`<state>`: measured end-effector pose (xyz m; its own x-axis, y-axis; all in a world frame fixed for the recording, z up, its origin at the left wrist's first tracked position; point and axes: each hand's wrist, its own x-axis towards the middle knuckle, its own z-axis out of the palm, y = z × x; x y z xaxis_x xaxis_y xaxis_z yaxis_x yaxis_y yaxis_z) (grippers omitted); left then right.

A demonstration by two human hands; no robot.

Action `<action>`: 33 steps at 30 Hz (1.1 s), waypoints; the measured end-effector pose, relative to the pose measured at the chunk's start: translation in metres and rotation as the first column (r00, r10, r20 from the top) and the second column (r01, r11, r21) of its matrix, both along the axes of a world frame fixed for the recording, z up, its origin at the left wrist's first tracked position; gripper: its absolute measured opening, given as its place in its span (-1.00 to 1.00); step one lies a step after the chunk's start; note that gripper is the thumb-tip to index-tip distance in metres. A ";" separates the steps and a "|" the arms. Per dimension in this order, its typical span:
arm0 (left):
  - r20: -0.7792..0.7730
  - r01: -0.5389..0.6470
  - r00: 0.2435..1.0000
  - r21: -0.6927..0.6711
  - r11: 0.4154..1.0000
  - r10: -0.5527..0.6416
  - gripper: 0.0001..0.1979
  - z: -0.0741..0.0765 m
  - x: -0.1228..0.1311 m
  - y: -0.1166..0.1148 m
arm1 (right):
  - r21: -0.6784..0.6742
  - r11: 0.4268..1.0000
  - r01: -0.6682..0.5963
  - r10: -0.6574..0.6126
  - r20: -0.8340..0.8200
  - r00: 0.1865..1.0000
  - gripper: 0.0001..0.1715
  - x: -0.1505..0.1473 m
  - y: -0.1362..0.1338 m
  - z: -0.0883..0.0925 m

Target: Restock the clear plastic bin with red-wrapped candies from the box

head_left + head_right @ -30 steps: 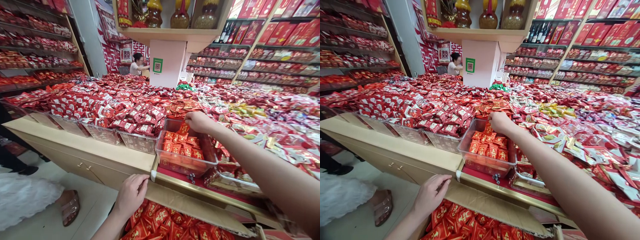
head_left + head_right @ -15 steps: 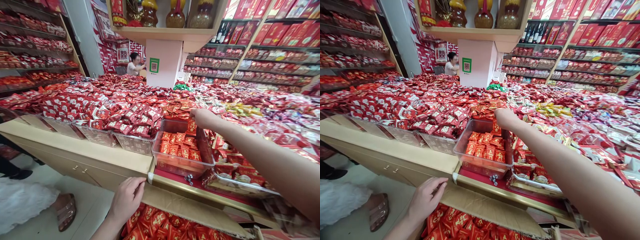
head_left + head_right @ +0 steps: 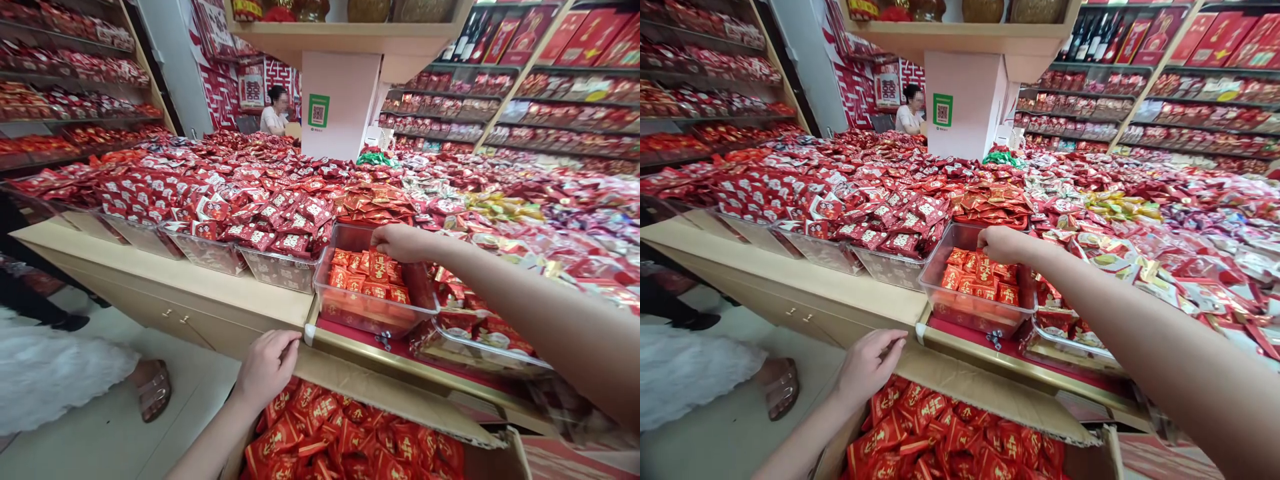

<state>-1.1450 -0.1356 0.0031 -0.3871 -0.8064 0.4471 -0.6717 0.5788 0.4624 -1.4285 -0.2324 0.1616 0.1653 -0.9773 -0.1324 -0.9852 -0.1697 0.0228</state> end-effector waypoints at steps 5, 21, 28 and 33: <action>-0.012 0.001 1.000 0.001 1.000 -0.001 -0.83 -0.001 -0.001 0.001 | 0.054 0.998 -0.037 0.034 0.063 0.997 -0.76 0.003 0.013 -0.008; -0.010 -0.004 1.000 0.006 1.000 0.004 -0.83 0.000 0.001 0.003 | -0.079 0.985 0.153 -0.156 -0.033 0.987 -0.74 -0.006 0.005 -0.007; -0.003 -0.003 1.000 -0.005 1.000 0.003 -0.82 -0.001 0.001 0.001 | -0.087 0.984 0.154 -0.159 -0.050 0.986 -0.68 -0.006 -0.008 0.002; 0.002 -0.009 1.000 -0.006 1.000 0.009 -0.82 -0.002 0.003 0.000 | -0.069 0.974 0.214 -0.222 -0.143 0.964 -0.63 -0.009 -0.021 0.001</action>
<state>-1.1425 -0.1355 0.0012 -0.3804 -0.8071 0.4516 -0.6777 0.5755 0.4577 -1.4375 -0.2530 0.1624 -0.0706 -0.9937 -0.0874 -0.9830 0.0544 0.1753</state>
